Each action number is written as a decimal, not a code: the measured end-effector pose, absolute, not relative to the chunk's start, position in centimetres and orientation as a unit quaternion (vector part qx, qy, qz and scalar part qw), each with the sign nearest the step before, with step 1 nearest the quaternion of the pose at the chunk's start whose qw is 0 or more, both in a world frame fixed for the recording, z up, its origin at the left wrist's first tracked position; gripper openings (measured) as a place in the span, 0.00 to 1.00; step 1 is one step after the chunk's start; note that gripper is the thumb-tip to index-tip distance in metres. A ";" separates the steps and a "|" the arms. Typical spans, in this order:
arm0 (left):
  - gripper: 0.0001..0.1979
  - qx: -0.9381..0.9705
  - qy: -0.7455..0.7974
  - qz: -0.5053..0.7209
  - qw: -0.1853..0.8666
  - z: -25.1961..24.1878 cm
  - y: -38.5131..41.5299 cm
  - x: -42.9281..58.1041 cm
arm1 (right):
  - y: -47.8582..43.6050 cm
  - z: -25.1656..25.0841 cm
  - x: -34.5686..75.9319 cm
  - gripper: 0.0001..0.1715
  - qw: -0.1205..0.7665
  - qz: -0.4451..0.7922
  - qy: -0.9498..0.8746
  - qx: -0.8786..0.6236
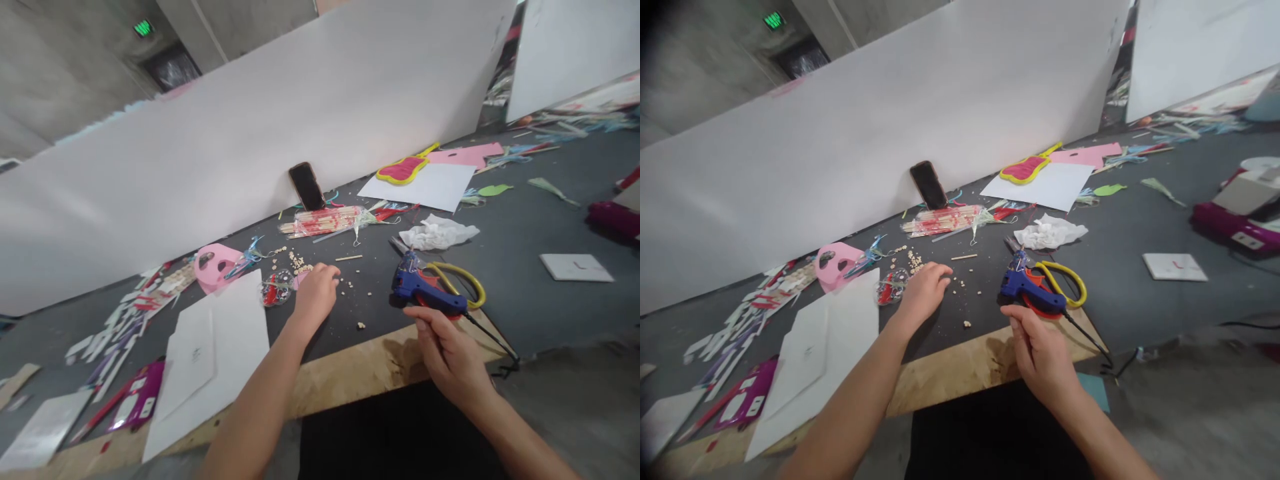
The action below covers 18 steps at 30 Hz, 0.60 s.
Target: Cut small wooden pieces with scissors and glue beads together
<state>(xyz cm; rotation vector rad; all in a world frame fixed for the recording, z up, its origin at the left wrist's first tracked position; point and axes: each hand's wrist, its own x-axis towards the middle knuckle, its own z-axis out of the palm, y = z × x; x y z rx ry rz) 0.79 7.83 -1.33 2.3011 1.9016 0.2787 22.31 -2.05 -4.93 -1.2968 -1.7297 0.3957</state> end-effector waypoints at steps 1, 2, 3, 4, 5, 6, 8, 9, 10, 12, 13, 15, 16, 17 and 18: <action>0.10 0.768 0.630 0.090 0.074 -1.4 8.1 0.9 | -2.1 -4.9 22.3 0.12 0.452 0.151 -0.708 -0.522; 0.10 0.770 0.627 0.088 0.076 -1.4 8.3 1.1 | -2.1 -4.9 22.3 0.12 0.448 0.145 -0.714 -0.518; 0.10 0.773 0.624 0.086 0.078 -1.5 8.4 1.3 | -2.0 -5.0 22.3 0.12 0.444 0.139 -0.721 -0.514; 0.10 0.776 0.620 0.085 0.080 -1.5 8.5 1.4 | -2.0 -5.0 22.4 0.12 0.439 0.133 -0.727 -0.511; 0.10 0.778 0.617 0.084 0.082 -1.6 8.6 1.6 | -2.0 -5.1 22.4 0.12 0.434 0.129 -0.734 -0.506; 0.10 0.781 0.614 0.083 0.084 -1.6 8.6 1.7 | -2.0 -5.1 22.4 0.13 0.431 0.126 -0.738 -0.504; 0.11 0.787 0.606 0.081 0.088 -1.7 8.6 1.9 | -1.9 -5.2 22.4 0.13 0.424 0.122 -0.744 -0.502; 0.11 0.790 0.601 0.080 0.091 -1.7 8.6 2.0 | -1.9 -5.2 22.4 0.13 0.423 0.121 -0.745 -0.501; 0.11 0.793 0.597 0.079 0.094 -1.8 8.6 2.0 | -1.9 -5.2 22.4 0.13 0.422 0.121 -0.746 -0.501; 0.10 0.797 0.590 0.077 0.100 -1.9 8.6 1.9 | -1.9 -5.2 22.4 0.13 0.422 0.121 -0.748 -0.497; 0.09 0.799 0.588 0.077 0.103 -1.9 8.7 1.9 | -1.9 -5.2 22.4 0.13 0.423 0.121 -0.750 -0.494; 0.08 0.800 0.585 0.078 0.106 -2.1 8.7 1.7 | -1.8 -5.2 22.4 0.13 0.424 0.119 -0.753 -0.489; 0.08 0.801 0.584 0.079 0.107 -2.1 8.8 1.7 | -1.8 -5.2 22.4 0.13 0.425 0.119 -0.754 -0.488; 0.08 0.801 0.583 0.081 0.108 -2.2 8.8 1.6 | -1.8 -5.2 22.4 0.13 0.425 0.118 -0.754 -0.487; 0.07 0.801 0.582 0.083 0.109 -2.3 8.8 1.6 | -1.8 -5.2 22.4 0.13 0.424 0.118 -0.754 -0.487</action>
